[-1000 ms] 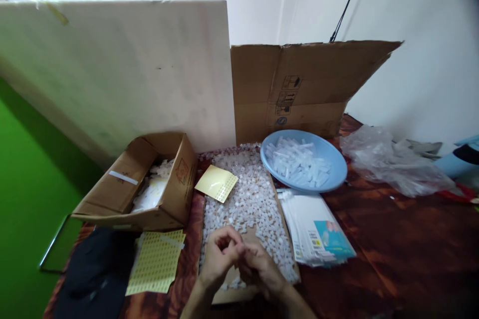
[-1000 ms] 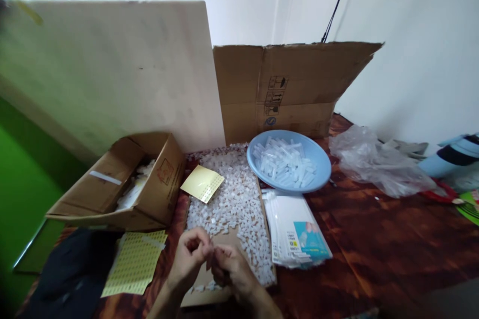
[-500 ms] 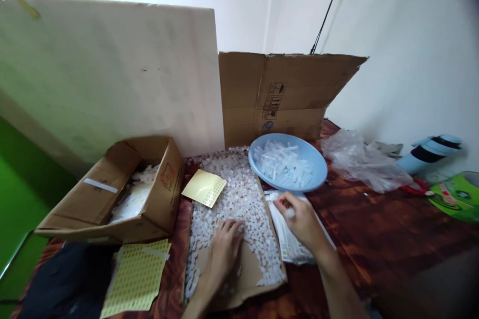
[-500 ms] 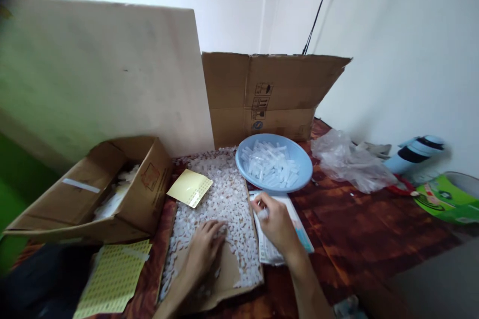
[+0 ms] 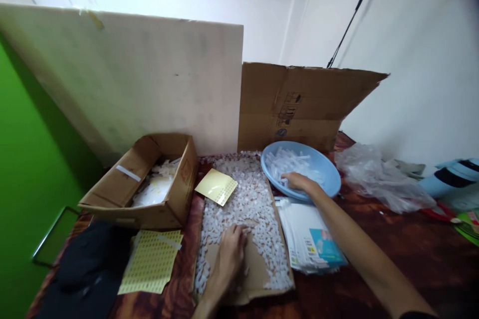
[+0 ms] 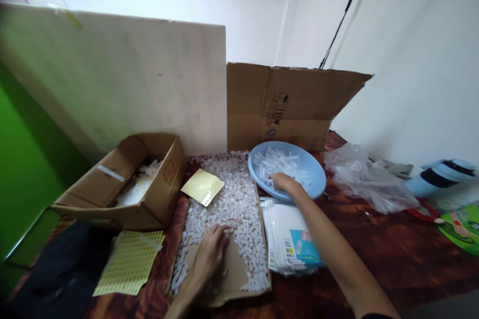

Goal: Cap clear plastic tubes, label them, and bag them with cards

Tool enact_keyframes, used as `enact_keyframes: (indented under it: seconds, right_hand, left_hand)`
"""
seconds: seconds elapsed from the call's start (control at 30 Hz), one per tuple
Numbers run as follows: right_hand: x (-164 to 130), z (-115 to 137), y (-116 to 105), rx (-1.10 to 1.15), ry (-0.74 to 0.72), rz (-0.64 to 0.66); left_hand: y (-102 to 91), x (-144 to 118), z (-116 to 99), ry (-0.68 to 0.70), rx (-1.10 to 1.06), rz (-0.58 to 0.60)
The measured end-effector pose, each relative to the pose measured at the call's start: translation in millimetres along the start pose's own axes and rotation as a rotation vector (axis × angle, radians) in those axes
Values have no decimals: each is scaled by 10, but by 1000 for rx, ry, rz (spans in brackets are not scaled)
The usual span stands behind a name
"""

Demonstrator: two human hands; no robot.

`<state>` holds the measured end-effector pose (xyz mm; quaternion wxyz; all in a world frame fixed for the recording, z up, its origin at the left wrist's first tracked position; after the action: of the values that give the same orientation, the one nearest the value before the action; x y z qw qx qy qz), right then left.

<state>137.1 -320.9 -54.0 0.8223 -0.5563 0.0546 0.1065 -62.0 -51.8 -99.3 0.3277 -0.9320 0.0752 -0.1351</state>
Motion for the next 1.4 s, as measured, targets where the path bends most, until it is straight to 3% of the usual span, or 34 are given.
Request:
enact_keyframes:
  seconds: [0.17, 0.3, 0.33, 0.37, 0.47, 0.6, 0.7, 0.87, 0.97, 1.13, 1.4]
  right_hand:
    - [-248, -2, -324, 85, -31, -198]
    - [-867, 332, -469, 261, -85, -422]
    - [-1099, 441, -477, 476, -107, -531]
    - [-1293, 580, -382, 695, -135, -535]
    - [-1682, 1060, 135, 1210, -134, -360]
    - [-1823, 1438, 609, 1483, -101, -272]
    - [-1772, 1513, 748, 1556, -139, -193]
    - [-1767, 1550, 794, 1539, -193, -131]
    - [-1826, 1498, 778, 1495, -182, -236]
    - [-1909, 1301, 676, 1423, -181, -443]
    - [-2027, 1165, 125, 1429, -305, -617]
  left_hand:
    - [-310, -7, -39, -54, -322, -152]
    - [-485, 47, -35, -84, -577, -241]
    - [-515, 60, -44, -90, -625, -258]
    - [-536, 70, -55, -102, -664, -267]
    - [-573, 81, -109, -157, -716, -284]
    - [-673, 75, -241, -148, -682, -324]
    - [-788, 45, -269, -173, -636, -368]
    - [-871, 17, -244, -237, -601, -337]
    - [-876, 46, -279, -209, -564, -375]
    - [-687, 241, -431, -187, -687, -333]
    - [-565, 689, -903, -103, -820, -199]
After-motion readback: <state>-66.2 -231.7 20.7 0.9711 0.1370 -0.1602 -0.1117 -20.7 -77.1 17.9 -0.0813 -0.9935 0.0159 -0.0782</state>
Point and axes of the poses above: each hand's wrist, its own x-axis towards the middle knuckle, its own y-axis out of the palm, z = x × y, the point moved 8 cm from there along x, towards the middle knuckle, and after that the axes turned 6 degrees about y, right-handed, at the moved point
